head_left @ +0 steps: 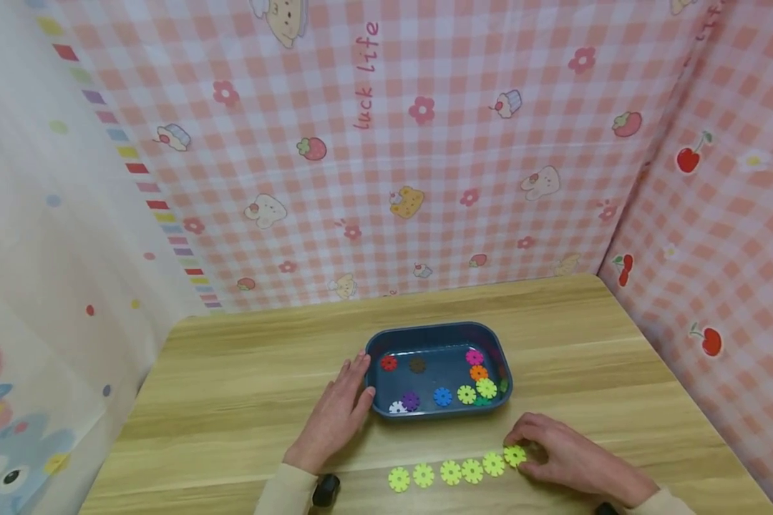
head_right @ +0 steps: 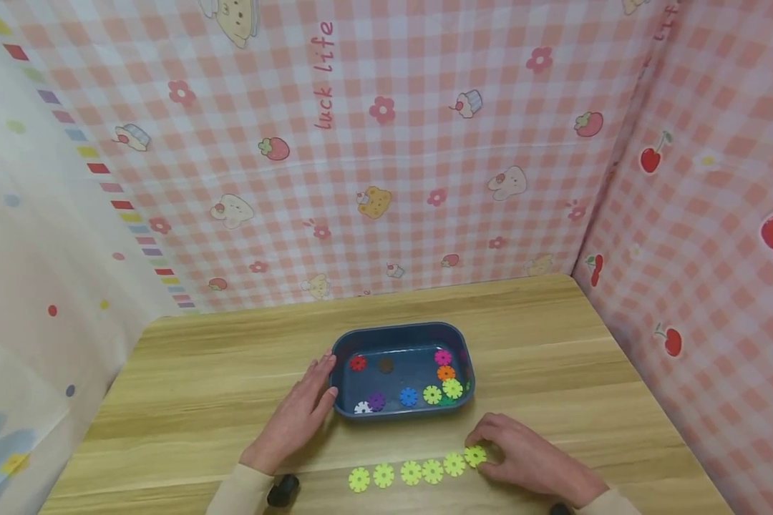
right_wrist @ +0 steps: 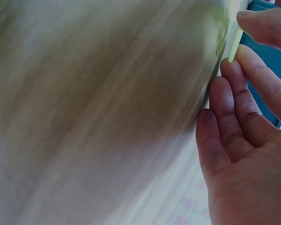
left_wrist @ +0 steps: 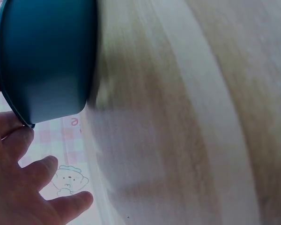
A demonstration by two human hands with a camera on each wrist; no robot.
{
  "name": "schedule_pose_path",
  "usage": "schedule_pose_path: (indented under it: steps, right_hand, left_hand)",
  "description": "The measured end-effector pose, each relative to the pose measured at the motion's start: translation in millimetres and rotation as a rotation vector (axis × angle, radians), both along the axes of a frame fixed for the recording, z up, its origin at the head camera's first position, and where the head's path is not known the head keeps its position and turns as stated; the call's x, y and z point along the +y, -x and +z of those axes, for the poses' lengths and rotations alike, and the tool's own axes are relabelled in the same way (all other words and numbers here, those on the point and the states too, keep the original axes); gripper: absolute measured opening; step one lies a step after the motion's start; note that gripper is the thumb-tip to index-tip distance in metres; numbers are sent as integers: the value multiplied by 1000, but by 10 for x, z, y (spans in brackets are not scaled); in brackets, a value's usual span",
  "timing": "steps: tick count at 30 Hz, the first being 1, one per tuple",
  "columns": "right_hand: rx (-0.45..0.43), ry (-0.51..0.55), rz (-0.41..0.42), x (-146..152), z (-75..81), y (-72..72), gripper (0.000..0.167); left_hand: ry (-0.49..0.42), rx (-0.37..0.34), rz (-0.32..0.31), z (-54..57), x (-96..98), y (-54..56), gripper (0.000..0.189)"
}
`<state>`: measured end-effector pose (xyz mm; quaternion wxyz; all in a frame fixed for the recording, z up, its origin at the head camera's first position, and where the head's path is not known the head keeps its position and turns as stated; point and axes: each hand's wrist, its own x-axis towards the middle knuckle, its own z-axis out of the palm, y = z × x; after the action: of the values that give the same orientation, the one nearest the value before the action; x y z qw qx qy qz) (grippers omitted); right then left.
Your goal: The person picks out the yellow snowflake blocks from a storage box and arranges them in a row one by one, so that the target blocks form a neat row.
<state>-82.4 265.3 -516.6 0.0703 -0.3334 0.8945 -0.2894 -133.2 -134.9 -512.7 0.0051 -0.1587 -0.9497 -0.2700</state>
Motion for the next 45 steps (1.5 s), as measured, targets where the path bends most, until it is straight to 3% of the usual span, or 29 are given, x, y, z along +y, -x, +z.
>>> schedule_pose_path:
  steps: [15,22,29,32,36,45]
  right_hand:
    - [0,-5,35,7,-17,23,27]
    - [-168,33,-33,39,135,70,24]
    - [118,214,-43,4,331,153,19]
    - [174,238,-79,-81,410,225,20]
    - [224,189,-84,-234,486,350,21]
    - [162,-4,15,-480,519,674,18]
  left_hand:
    - [-5,2,-8,0,-10,2,60]
    - [-6,4,-1,9,-9,1,60]
    - [3,-6,-9,22,-16,-3,60]
    - [3,-7,-9,21,-21,-11,60]
    - [9,-4,-5,23,-32,-19,60]
    - [16,-8,-9,14,-37,-12,60]
